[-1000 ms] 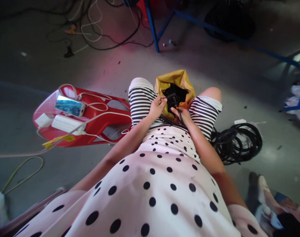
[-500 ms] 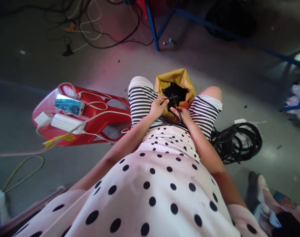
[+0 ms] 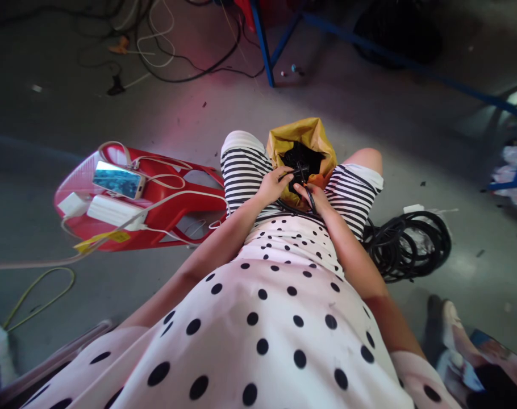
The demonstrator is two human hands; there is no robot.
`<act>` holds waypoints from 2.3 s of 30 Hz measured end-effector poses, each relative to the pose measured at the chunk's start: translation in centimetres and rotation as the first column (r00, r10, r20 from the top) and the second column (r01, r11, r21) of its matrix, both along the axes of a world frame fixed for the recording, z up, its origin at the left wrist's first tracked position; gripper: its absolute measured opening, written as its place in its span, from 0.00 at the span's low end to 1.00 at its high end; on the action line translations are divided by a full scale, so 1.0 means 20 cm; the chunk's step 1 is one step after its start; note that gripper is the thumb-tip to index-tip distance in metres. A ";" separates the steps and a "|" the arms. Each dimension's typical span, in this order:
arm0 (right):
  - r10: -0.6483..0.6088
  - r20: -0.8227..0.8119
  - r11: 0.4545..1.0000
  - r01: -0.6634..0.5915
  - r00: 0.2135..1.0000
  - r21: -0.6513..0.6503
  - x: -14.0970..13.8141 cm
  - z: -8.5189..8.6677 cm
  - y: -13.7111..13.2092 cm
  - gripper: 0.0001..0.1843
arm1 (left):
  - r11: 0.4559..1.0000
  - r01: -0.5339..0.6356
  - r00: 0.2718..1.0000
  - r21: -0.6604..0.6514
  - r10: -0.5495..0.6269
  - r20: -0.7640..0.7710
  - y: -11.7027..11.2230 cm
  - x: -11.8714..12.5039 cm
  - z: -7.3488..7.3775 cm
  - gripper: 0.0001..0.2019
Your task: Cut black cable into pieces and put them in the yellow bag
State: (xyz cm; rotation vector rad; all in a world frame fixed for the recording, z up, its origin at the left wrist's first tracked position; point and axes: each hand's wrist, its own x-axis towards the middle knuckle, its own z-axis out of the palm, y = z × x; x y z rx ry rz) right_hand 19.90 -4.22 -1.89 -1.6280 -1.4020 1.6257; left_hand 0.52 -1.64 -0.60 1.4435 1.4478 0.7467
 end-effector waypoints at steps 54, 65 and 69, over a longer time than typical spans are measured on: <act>-0.244 0.216 0.937 0.172 0.945 0.303 -0.05 0.10 0.00 0.40 | 0.994 0.083 0.996 -0.066 -0.080 0.047 -0.03 -0.02 -0.06 0.52; -0.219 0.303 0.856 0.034 0.927 0.516 -0.16 0.32 0.01 0.41 | 0.981 0.184 0.967 -0.056 -0.170 0.191 -0.10 0.00 0.30 0.62; -0.258 0.190 0.825 0.114 0.947 0.554 -0.16 0.40 -0.02 0.40 | 0.984 0.172 0.956 0.039 -0.177 0.235 -0.13 0.01 0.46 0.59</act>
